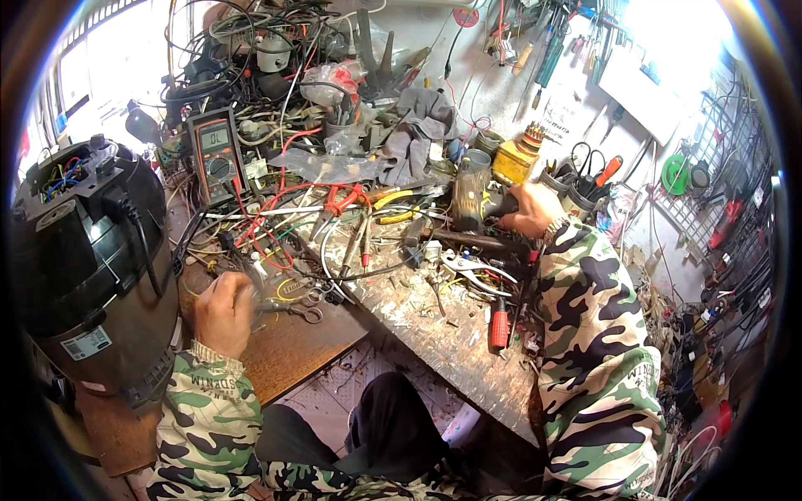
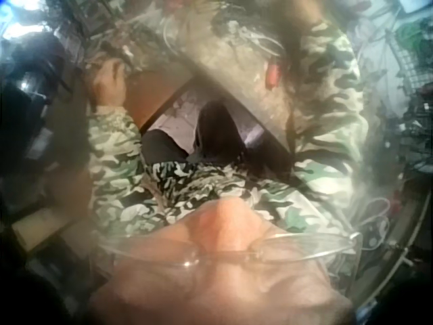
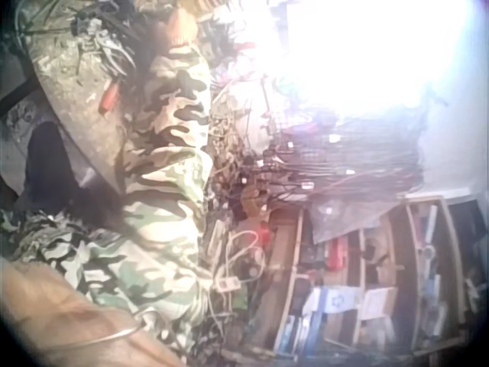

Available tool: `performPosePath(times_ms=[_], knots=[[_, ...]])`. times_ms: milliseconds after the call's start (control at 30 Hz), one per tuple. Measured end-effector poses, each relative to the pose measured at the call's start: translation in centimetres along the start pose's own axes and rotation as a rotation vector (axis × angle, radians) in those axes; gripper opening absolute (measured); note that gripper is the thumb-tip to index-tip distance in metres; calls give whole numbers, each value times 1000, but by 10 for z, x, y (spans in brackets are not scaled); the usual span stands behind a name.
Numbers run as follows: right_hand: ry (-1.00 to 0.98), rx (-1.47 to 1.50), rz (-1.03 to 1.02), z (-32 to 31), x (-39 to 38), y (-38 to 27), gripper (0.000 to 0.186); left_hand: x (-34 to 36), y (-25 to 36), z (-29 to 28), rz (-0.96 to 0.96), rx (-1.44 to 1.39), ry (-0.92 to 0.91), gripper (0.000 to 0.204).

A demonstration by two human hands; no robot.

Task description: The person repairs the internal wiring of a black helmet using pliers and a screwdriver. They strip wire ends, twist connections, and secure components inside the helmet shell.

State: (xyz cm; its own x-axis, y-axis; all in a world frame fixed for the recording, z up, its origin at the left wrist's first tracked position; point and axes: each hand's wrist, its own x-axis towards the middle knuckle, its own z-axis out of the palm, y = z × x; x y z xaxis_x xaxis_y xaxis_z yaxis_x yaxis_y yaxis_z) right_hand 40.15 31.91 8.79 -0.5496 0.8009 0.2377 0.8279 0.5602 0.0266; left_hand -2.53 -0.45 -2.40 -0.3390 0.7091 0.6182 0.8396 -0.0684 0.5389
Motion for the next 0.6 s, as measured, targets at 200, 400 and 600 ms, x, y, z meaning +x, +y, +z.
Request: performPosePath(times_ms=[200,400,600], knots=[[61,195,265,-15,22,-67,54,1,2,3,87,93,-5,5],[233,133,286,16,63,-174,39,0,-10,2,179,147,-5,4],[309,-33,170,68,80,-237,27,-1,4,-2,15,125,-107,8]])
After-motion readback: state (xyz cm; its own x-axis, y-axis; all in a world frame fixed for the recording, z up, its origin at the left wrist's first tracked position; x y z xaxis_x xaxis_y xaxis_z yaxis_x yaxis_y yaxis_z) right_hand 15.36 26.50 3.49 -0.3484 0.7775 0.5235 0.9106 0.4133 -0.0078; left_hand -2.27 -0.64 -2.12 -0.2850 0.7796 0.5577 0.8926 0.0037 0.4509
